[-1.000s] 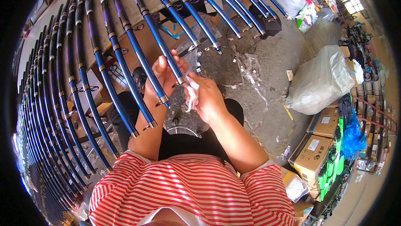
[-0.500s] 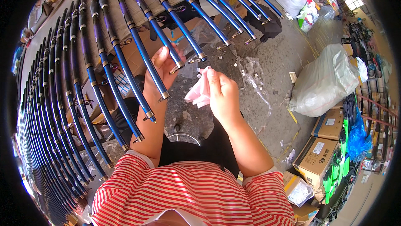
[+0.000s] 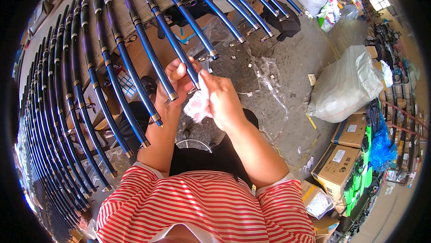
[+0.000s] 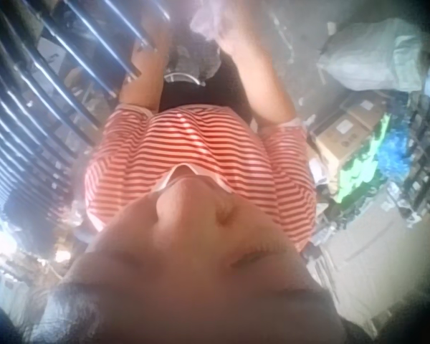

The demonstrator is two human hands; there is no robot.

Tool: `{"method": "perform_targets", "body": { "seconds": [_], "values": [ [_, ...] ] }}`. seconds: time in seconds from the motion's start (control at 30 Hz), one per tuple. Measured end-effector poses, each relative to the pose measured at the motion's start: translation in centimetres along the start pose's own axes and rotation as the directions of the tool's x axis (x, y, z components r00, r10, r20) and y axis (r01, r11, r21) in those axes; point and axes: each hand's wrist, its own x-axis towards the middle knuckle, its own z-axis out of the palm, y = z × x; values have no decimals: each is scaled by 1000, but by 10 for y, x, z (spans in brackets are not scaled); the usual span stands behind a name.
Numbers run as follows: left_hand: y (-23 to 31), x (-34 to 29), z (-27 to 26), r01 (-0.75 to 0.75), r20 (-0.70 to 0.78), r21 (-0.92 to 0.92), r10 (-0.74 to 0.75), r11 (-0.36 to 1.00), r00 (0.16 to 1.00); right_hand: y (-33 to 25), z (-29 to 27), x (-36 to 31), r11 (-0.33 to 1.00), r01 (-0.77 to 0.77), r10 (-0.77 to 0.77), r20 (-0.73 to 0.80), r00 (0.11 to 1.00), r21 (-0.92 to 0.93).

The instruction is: The person wipes down several long blue rods with a cloth and slides small rings onto the ends of the rods by hand.

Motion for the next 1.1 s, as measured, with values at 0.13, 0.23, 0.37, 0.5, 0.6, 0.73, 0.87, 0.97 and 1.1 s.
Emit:
{"method": "perform_targets", "body": {
  "seconds": [0.13,0.23,0.37,0.5,0.6,0.73,0.87,0.97,1.1],
  "values": [
    [-3,0,1,-17,-21,-17,16,1000,1000,10,0,-2,932,137,-189,-127,974,-335],
    [-5,2,4,-53,4,-46,53,998,999,14,9,1,-105,330,-762,289,579,-938],
    [-7,3,-9,-55,13,-56,56,997,998,7,6,3,465,347,-569,25,822,-815],
    [-13,7,-11,-28,126,-152,48,988,991,12,-26,11,981,111,-124,-73,990,-157],
    [-16,17,-20,14,-75,-103,-22,995,997,21,-54,16,945,196,-261,-241,935,-262],
    [-24,52,-4,-22,-57,-16,21,1000,998,-1,-59,22,643,325,-586,-171,792,-694],
    [-27,56,11,-28,-217,99,49,995,975,-21,-35,29,-37,352,-813,233,533,-935],
    [-28,52,10,-17,-109,-70,9,997,994,-17,-23,34,-200,239,-752,305,585,-950],
    [-33,50,5,-28,-100,-135,14,990,995,-26,-25,33,731,240,-390,-103,915,-639]
  ]
}}
